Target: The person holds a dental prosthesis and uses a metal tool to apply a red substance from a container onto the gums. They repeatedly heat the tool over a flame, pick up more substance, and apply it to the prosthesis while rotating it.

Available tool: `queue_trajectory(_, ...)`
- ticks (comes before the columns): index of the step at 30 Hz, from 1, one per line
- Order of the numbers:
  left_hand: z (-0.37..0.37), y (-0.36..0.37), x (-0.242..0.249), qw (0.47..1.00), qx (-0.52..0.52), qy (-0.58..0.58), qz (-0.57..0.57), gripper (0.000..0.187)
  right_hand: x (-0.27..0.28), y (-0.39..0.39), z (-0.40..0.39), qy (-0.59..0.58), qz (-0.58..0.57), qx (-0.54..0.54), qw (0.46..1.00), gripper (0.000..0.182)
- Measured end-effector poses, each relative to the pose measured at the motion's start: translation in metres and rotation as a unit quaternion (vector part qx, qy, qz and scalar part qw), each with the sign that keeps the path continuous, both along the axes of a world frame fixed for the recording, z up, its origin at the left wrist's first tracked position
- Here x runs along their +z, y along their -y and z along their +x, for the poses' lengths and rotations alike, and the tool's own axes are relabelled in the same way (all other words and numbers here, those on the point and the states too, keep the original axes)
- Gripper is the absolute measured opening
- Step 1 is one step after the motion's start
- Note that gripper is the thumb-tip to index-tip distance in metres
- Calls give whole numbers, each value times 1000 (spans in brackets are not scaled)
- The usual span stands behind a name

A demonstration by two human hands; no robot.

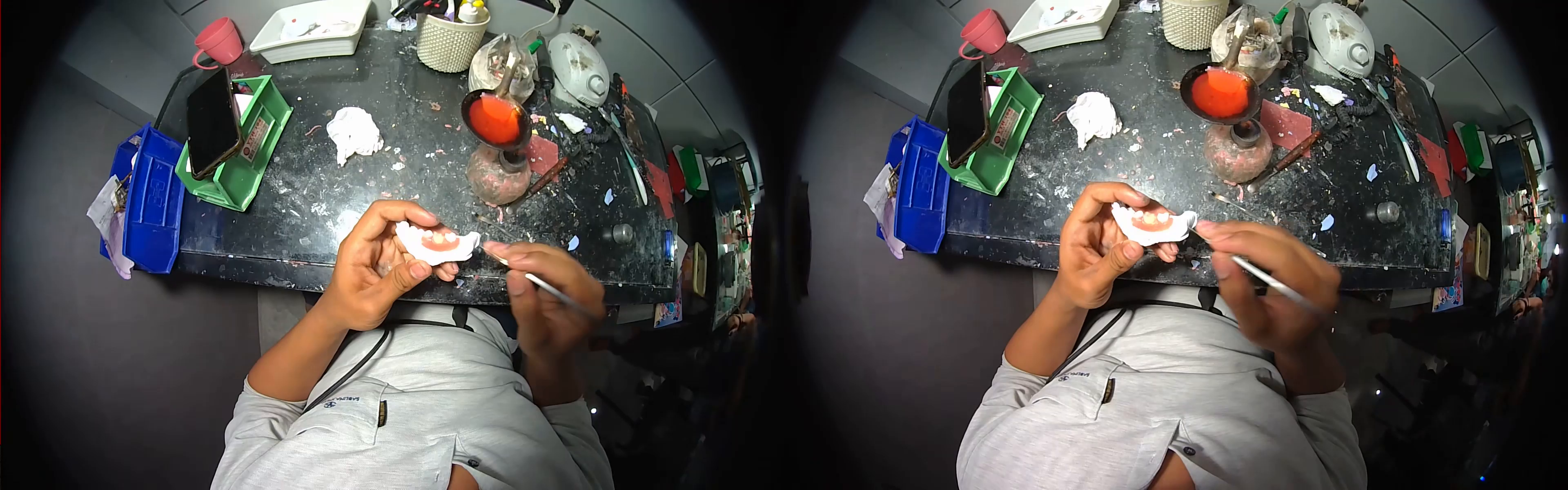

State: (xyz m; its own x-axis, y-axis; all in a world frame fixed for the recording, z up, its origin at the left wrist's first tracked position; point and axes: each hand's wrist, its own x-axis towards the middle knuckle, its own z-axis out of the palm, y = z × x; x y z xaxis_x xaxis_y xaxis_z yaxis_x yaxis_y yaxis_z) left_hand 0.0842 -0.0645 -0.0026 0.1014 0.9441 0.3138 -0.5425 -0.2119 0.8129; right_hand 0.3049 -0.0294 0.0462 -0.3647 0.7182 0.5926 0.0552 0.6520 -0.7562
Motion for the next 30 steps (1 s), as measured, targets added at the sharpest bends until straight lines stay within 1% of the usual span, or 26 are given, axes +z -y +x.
queue_trajectory(1, 0, 1, 0, 1000, -7, 1, 5, 40, 2, 0, -6, 0, -2, -1, 1000, 21)
queue_trajectory(3, 1, 1, 1, 1000, -3, 2, 9, 38, 4, -4, -17, 45, 120, 8, 992, 22)
queue_trajectory(4, 2, 1, 1, 1000, 2, 4, 14, 37, 3, -4, -19, 62, 124, 14, 990, 25)
queue_trajectory(8, 0, 1, -1, 1000, -1, -3, 26, 35, -3, -7, -19, 78, 133, 42, 987, 25)
queue_trajectory(11, 0, 2, 0, 999, 8, -12, 38, 35, -4, -6, -19, 88, 142, 42, 985, 21)
queue_trajectory(13, 2, 6, 4, 999, 29, -16, -18, 39, -5, -6, -20, 93, 154, 36, 983, 18)
queue_trajectory(20, 1, 7, 6, 999, 37, -25, -27, 41, -5, -4, -21, 93, 155, 34, 983, 17)
queue_trajectory(22, -2, 4, 3, 999, 23, -34, 25, 36, -5, -4, -22, 96, 160, 29, 982, 18)
queue_trajectory(26, -2, 4, 1, 999, 22, -30, 25, 35, -8, -5, -22, 92, 171, 25, 981, 20)
queue_trajectory(28, -4, 4, 1, 998, 22, -55, 24, 35, -8, -6, -22, 90, 172, 25, 981, 22)
queue_trajectory(30, -4, 5, 2, 998, 18, -50, 19, 35, -8, -6, -22, 91, 176, 24, 980, 22)
